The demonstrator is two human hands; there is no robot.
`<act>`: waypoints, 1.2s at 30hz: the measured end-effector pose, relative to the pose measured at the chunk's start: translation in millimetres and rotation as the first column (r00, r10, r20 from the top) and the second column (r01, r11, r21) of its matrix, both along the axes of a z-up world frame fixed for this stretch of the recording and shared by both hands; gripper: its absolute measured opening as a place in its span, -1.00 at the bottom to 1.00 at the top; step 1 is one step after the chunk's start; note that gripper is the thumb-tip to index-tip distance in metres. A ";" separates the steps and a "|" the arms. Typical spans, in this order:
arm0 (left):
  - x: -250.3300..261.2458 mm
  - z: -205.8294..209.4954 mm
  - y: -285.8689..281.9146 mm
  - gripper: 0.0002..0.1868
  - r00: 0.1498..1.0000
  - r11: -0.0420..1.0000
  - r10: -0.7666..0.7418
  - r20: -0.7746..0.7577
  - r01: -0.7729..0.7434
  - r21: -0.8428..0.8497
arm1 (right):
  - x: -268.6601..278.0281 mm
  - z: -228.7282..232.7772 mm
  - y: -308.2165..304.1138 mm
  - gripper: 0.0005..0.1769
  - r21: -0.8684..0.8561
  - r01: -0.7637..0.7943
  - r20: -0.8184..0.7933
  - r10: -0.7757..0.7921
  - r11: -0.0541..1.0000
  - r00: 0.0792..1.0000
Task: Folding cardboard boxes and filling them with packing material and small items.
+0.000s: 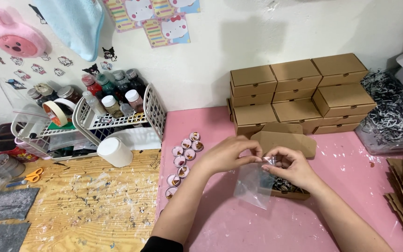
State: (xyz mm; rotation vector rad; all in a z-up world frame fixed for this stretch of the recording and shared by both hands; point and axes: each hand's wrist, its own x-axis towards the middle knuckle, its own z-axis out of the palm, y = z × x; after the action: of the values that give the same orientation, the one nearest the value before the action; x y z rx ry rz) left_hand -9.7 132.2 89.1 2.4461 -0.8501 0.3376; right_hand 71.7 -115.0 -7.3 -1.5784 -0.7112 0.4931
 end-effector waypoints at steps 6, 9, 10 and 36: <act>8.2 -7.0 13.9 -0.83 0.867 0.981 0.110 -0.486 -0.175 -0.089 | -11.7 21.6 10.1 -0.30 0.130 -0.038 -0.043 0.044 0.991 0.998; 10.6 -13.4 33.4 -0.83 0.878 0.961 0.129 -0.462 -0.226 -0.160 | -12.7 16.6 12.9 -0.75 -0.322 -0.102 0.223 0.180 0.941 0.958; 9.6 -8.5 39.2 -0.83 0.878 0.960 0.132 -0.461 -0.228 -0.160 | -11.2 10.9 14.8 -0.75 -0.322 -0.105 0.224 0.183 0.941 0.957; -17.9 25.6 94.1 -0.84 0.669 0.690 0.724 0.168 -0.698 -0.191 | -4.7 -19.1 239.5 -0.32 -0.563 0.252 0.582 0.161 0.787 0.797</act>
State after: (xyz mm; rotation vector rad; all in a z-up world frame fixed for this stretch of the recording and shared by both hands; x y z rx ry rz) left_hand -27.6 226.3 114.7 2.5605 0.1189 0.9427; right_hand 67.0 124.5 -26.4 -2.4389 -1.0563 0.1588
